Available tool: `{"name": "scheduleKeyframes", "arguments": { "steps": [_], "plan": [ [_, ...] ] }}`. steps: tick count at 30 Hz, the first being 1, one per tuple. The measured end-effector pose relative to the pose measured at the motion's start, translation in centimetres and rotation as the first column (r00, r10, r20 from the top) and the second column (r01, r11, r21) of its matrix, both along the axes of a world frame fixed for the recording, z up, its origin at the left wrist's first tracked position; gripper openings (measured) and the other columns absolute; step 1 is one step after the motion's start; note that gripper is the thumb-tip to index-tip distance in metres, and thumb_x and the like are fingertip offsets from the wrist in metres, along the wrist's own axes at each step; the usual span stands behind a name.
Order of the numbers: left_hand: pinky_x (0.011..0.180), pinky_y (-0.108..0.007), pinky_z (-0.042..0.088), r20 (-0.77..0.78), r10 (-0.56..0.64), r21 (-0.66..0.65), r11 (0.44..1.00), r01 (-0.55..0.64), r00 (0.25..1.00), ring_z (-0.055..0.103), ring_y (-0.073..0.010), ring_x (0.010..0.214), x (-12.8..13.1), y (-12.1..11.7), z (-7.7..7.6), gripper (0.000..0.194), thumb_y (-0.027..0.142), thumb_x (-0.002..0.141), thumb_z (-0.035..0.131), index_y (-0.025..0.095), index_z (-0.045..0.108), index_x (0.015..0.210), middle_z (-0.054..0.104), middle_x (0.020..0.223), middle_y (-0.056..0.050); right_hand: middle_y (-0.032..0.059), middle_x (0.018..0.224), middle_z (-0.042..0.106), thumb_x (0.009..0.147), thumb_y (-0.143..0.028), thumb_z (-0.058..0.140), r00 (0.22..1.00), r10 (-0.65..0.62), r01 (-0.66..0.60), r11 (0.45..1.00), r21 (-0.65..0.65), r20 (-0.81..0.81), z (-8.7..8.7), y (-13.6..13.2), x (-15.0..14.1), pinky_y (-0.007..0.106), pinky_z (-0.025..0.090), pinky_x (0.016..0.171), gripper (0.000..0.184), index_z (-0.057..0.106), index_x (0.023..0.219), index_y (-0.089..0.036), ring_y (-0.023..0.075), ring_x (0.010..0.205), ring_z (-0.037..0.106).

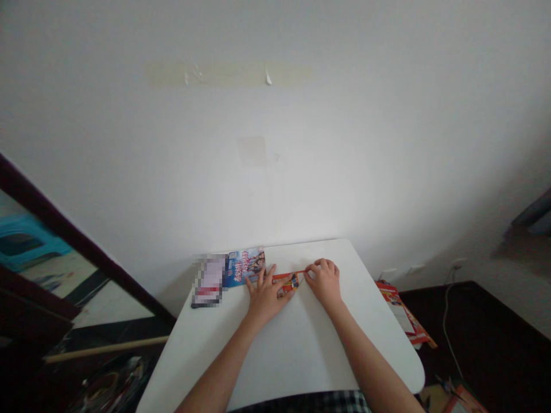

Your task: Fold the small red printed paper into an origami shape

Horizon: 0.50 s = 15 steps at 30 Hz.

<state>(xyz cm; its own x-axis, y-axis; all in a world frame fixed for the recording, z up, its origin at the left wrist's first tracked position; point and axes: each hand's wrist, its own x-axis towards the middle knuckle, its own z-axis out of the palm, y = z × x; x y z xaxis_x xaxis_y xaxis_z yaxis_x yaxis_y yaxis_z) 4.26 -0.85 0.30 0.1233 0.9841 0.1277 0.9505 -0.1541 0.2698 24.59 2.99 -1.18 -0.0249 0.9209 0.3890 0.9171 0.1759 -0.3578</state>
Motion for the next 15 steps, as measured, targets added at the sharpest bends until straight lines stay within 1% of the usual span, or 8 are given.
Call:
{"name": "scheduleKeyframes", "arguments": {
  "steps": [7, 11, 15],
  "plan": [
    [0.109, -0.08, -0.002, -0.007, -0.002, -0.009, 1.0, 0.002, 1.0, 0.017, -0.0401, 0.15, 0.02, -0.16, 0.39, 0.052, 0.074, 0.085, 0.042, 0.056, 0.053, 0.132, 0.03, 0.163, 0.002, 0.0044, 0.114, 0.061, 0.088, -0.04, 0.063, 0.999, -0.012, 0.012, 1.0, 0.002, 0.03, -0.02, -0.22, -0.26, 0.046, 0.03, 0.106, 0.018, 0.072, 0.101, -0.034, 0.0257, 0.117, 0.046],
    [0.111, -0.078, -0.004, -0.004, 0.002, -0.014, 1.0, -0.002, 1.0, 0.017, -0.0408, 0.149, 0.01, -0.18, 0.54, 0.051, 0.072, 0.084, 0.045, 0.055, 0.055, 0.131, 0.031, 0.162, 0.003, 0.0042, 0.117, 0.06, 0.088, -0.04, 0.062, 0.999, -0.001, 0.002, 1.0, -0.013, 0.039, 0.0, -0.35, -0.23, 0.048, 0.028, 0.108, 0.019, 0.071, 0.104, -0.034, 0.0256, 0.118, 0.047],
    [0.111, -0.077, -0.005, 0.006, 0.005, -0.016, 1.0, -0.005, 1.0, 0.016, -0.0396, 0.15, 0.0, -0.15, 0.41, 0.051, 0.071, 0.084, 0.047, 0.054, 0.055, 0.132, 0.031, 0.162, 0.002, 0.0045, 0.119, 0.059, 0.088, -0.041, 0.061, 0.999, 0.008, -0.007, 1.0, -0.022, 0.036, 0.05, -0.55, -0.22, 0.05, 0.028, 0.109, 0.022, 0.07, 0.107, -0.034, 0.026, 0.118, 0.047]
  ]
}}
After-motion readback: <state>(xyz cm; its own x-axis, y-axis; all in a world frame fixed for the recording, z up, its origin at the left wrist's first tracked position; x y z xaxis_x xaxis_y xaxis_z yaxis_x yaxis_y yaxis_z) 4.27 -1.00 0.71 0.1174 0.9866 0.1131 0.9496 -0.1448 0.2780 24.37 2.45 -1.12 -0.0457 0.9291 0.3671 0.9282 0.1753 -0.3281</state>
